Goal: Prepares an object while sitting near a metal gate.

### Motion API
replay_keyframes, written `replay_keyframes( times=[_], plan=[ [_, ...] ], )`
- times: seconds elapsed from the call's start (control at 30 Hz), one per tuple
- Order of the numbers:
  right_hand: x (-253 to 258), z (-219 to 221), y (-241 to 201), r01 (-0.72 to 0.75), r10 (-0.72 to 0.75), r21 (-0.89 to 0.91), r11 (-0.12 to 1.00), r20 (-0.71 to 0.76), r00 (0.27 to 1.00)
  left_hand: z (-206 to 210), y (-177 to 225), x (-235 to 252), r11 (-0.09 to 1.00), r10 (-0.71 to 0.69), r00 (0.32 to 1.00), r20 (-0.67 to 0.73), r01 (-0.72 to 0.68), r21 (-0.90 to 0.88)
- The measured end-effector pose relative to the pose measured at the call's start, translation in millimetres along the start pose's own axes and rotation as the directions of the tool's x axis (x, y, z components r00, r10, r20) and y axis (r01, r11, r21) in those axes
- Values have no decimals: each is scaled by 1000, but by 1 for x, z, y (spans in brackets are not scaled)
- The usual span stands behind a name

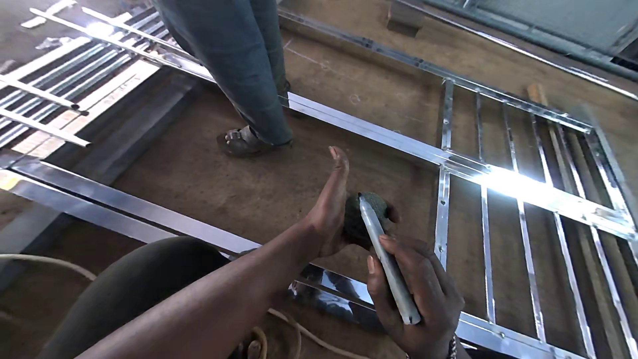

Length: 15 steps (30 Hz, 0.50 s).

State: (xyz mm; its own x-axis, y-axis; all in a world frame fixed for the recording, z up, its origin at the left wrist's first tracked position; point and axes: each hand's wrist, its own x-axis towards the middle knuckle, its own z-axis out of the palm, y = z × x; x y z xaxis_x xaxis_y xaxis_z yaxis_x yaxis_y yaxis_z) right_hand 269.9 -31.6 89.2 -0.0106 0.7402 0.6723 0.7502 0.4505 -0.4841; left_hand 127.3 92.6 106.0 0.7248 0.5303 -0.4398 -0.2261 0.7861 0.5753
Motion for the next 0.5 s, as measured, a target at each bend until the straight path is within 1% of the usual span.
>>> replay_keyframes(
  times=[0.07, 0.13, 0.17, 0.23, 0.33, 0.5],
  plan=[
    [-1, 1, -1, -6, 5, 14, 1000, 6, 1000, -2, 5, 0, 999, -37, 999, 9, 37, 38],
    [-2, 1, -1, -5, 5, 32, 999, 12, 1000, -4, 8, 0, 996, -46, 998, 43, 43, 78],
    [-3, 2, -1, -4, 3, 35, 999, 12, 1000, -4, 9, 0, 995, -52, 998, 36, 49, 86],
    [-5, 2, -1, -1, 0, 32, 999, 11, 1000, -3, 10, -1, 995, -71, 997, 8, 70, 75],
    [-5, 2, -2, 1, -1, 15, 1000, 5, 1000, -2, 10, -2, 995, -72, 997, 8, 71, 72],
    [-5, 2, -2, -4, 4, 4, 1000, -5, 1000, -4, 10, -2, 996, -65, 995, 75, 60, 70]
  ],
)
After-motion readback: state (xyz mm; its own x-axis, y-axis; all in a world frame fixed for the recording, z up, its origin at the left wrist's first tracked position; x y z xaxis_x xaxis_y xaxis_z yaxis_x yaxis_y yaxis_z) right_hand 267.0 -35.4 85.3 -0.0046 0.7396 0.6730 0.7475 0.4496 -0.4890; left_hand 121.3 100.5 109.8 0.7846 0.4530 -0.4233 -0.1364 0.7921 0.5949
